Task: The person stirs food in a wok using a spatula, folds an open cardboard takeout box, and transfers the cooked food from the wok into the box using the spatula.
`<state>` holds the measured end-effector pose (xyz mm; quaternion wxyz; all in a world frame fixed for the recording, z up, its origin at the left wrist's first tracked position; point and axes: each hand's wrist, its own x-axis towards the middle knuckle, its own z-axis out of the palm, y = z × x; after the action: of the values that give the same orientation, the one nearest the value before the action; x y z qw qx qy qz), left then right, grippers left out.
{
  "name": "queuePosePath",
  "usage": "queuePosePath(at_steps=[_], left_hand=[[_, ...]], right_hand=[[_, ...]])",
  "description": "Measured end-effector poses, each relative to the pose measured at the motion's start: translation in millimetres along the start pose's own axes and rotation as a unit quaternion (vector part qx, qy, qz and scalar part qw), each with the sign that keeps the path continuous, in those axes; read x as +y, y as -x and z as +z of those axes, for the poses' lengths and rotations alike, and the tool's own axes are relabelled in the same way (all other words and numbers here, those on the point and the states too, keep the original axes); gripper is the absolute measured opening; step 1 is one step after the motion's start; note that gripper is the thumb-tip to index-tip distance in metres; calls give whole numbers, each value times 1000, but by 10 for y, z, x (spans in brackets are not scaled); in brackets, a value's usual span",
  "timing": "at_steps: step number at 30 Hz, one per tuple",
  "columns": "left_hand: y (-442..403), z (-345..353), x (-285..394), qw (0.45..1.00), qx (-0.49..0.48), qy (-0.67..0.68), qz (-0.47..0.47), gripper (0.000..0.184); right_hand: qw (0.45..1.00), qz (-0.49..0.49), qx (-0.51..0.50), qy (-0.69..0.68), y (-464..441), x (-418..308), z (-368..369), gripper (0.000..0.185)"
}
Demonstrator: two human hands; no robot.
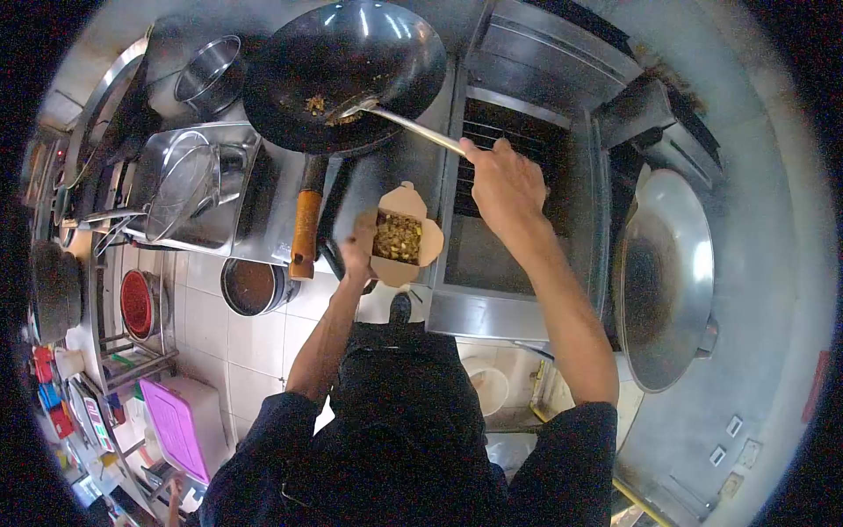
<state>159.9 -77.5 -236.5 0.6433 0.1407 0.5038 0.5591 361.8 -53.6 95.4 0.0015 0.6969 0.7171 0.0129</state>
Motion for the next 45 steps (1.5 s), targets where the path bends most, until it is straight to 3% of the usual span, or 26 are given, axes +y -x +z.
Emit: queuePosePath(at_steps=[1,3,5,9,11,12,13,15,16,17,18,20,21,22,23,25,26,28,29,34,37,39,41,42,44,45], left_hand=[[36,12,131,1000,3,0,4,26],[115,-82,376,967,122,-213,68,31],[357,3,636,956,126,-240,108,27],[487,63,686,911,86,-356,189,23],[487,121,733,827,-10,-481,290,21],[435,123,759,782,11,-494,381,22],[459,105,750,782,12,-495,378,22],[440,120,782,758,-3,-545,357,20],[378,-2,704,789,8,-532,308,27],[340,-68,723,787,13,-529,316,27],[413,-159,729,859,25,-441,257,32],[534,-495,935,951,-18,-283,121,41],[594,-651,1160,972,-75,-219,46,46],[752,-471,1564,990,-135,-16,-42,52],[927,-196,1972,982,-147,58,-108,60],[1047,161,2451,969,-179,44,-165,56],[1004,210,2485,970,-181,45,-156,56],[863,260,2479,955,-202,-147,-158,45],[797,252,2408,958,-187,-127,-177,36],[687,349,2381,944,-200,-141,-219,30],[711,400,2449,938,-192,-151,-247,32],[698,372,2428,941,-186,-153,-239,24],[647,321,2326,939,-183,-248,-150,14],[671,341,2315,949,-169,-226,-137,11],[731,335,2337,951,-175,-218,-130,11],[773,320,2364,955,-172,-208,-126,11]], right_hand=[[1000,-4,1,-2,-11,25,-3,40],[1000,2,8,-5,-30,74,1,40],[1000,1,20,-12,-51,122,27,39],[999,-20,38,-21,-80,154,59,38],[998,-23,56,-22,-122,192,88,39],[997,-27,63,-25,-123,209,97,39],[997,-31,68,-28,-113,217,107,39],[998,-28,61,-19,-158,218,77,39],[999,-24,46,-12,-143,196,66,39],[998,-29,55,-13,-175,197,14,39],[998,-30,50,-13,-159,217,-49,38],[998,-38,54,-14,-192,267,-219,38],[998,-37,55,-14,-209,306,-330,37],[998,-37,53,-15,-224,338,-416,36],[995,-59,79,-22,-282,368,-467,34],[992,-77,93,-33,-489,312,-512,31],[993,-75,93,-16,-596,228,-504,29],[997,-51,61,22,-832,-29,-434,22],[999,-31,3,18,-944,-166,-441,20],[987,-151,47,-1,-1282,-229,-203,20],[987,-159,-9,32,-1104,127,-363,21],[990,-138,-6,41,-784,191,-726,14],[991,-123,26,42,-704,368,-844,14],[994,-102,8,49,-686,407,-910,14],[996,-64,-26,60,-671,463,-980,43],[996,-60,-25,61,-670,499,-980,43]])
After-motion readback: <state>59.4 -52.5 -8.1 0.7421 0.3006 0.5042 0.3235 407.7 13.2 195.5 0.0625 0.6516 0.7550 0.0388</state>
